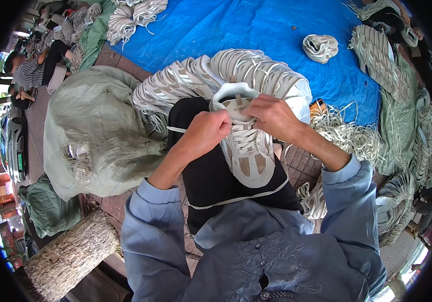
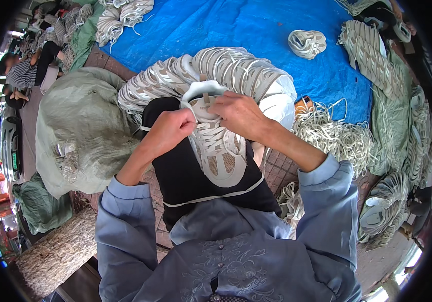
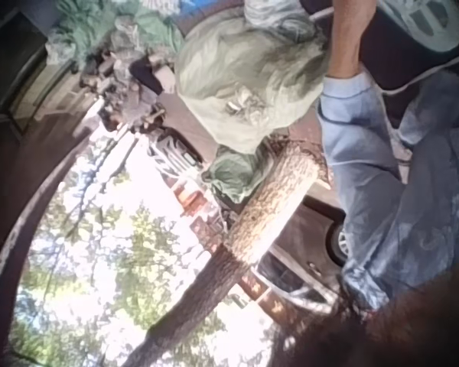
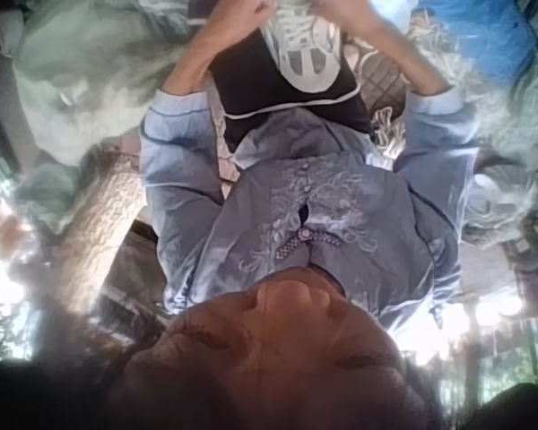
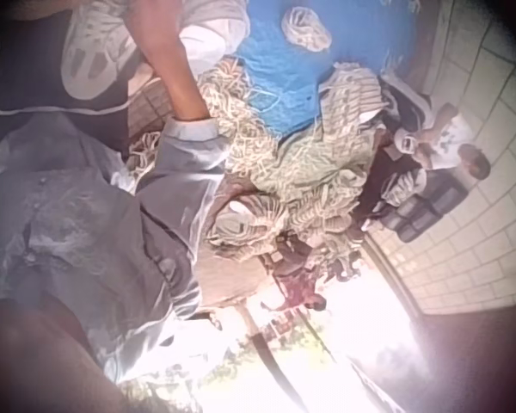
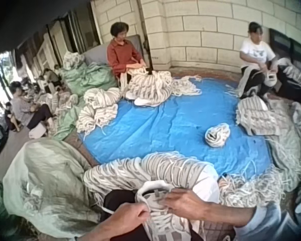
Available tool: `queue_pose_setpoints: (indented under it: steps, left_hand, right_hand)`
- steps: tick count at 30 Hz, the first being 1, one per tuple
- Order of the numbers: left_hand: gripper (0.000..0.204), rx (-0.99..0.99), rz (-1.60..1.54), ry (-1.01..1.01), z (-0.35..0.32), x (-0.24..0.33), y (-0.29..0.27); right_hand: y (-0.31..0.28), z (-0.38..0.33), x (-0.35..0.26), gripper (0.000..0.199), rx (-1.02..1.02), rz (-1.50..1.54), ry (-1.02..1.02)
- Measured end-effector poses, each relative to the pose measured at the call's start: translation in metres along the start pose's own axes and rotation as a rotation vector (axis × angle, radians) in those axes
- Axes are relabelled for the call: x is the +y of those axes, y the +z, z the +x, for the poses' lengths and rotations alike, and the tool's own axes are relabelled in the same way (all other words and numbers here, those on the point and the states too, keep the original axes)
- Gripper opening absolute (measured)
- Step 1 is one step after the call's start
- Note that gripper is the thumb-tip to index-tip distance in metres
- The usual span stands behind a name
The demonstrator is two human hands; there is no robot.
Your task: The person threads a long white shoelace through the eyelets of a white sneaker held on their lap. They pull the lace through repeatedly, tightening and adjusting the laces across the shoe's tongue.
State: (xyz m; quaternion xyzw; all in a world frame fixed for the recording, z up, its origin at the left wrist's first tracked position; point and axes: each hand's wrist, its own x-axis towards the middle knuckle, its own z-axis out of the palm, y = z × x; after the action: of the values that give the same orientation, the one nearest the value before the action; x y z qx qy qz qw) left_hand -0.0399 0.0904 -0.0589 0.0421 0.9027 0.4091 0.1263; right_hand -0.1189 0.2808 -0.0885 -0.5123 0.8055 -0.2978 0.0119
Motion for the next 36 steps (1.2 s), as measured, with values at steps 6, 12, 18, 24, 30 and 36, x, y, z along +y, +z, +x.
queue_pose_setpoints:
  steps: [6, 12, 18, 24, 30, 36]
  left_hand:
    - [0.005, -0.171, -0.289, -0.245, -0.023, -0.006, -0.057]
    - [0.015, -0.154, -0.19, -0.157, -0.035, -0.009, -0.052]
    - [0.027, 0.354, 0.659, 0.423, -0.032, 0.005, -0.005]
    - [0.017, 0.345, 0.792, 0.467, -0.012, 0.005, 0.025]
    - [0.013, 0.324, 0.752, 0.432, -0.005, 0.005, 0.026]
    - [0.013, 0.331, 0.636, 0.444, -0.005, -0.001, 0.024]
  right_hand:
    - [-0.004, 0.01, 0.007, 0.021, 0.021, -0.03, -0.171]
    - [-0.017, 0.021, 0.005, 0.012, 0.029, -0.291, -0.301]
    - [-0.022, 0.005, -0.011, 0.014, 0.194, -0.145, -0.218]
    - [0.008, -0.002, -0.017, 0.014, 0.043, -0.195, -0.044]
    - [0.014, 0.017, -0.013, 0.016, -0.141, -0.021, 0.243]
    - [-0.001, 0.006, 0.022, 0.029, -0.309, 0.972, 0.453]
